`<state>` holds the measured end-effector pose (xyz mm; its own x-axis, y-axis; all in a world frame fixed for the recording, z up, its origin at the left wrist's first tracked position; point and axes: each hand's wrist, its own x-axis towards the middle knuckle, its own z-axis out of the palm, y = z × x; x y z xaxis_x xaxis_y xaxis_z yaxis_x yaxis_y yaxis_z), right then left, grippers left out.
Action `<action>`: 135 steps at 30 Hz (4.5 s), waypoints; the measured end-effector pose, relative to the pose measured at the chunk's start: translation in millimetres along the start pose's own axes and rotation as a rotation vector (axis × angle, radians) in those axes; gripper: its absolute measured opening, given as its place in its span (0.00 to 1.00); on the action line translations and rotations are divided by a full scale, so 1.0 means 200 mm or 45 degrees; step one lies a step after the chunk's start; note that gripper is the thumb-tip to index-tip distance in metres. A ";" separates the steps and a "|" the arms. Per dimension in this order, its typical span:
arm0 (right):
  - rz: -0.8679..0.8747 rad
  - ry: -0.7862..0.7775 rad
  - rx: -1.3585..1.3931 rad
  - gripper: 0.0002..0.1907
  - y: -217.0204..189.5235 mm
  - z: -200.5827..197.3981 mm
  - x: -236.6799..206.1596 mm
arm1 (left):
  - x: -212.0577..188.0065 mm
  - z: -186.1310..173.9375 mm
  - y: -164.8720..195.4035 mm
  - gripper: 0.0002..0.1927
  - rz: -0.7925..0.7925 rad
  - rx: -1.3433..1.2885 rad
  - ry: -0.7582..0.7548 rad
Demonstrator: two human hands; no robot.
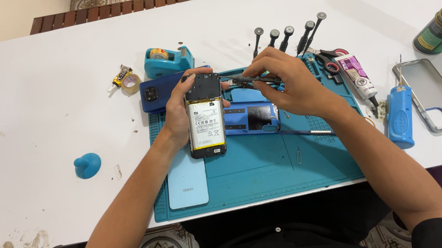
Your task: The person uses a screwdriver to remove screws from the back of a disassembled smartphone. They place the screws on the work mat and continue unscrewing additional fasteners from different locations on the phone's frame.
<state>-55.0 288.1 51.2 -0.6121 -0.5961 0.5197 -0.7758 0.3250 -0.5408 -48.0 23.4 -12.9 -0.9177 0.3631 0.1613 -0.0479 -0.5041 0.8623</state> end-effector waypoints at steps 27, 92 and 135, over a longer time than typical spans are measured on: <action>-0.016 0.006 -0.072 0.13 -0.03 -0.01 0.01 | -0.01 0.00 0.01 0.25 0.027 0.042 -0.066; -0.125 0.096 0.091 0.12 -0.05 0.11 0.15 | 0.02 -0.05 0.11 0.16 0.239 0.565 0.114; 0.213 0.192 -0.254 0.13 -0.11 0.07 0.17 | -0.03 -0.09 0.12 0.39 0.313 0.470 -0.033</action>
<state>-56.5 250.2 70.6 -0.7383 -0.4109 0.5349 -0.6678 0.5566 -0.4942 -51.5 -5.2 -1.0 -0.8738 0.2889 0.3911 0.3191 -0.2662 0.9096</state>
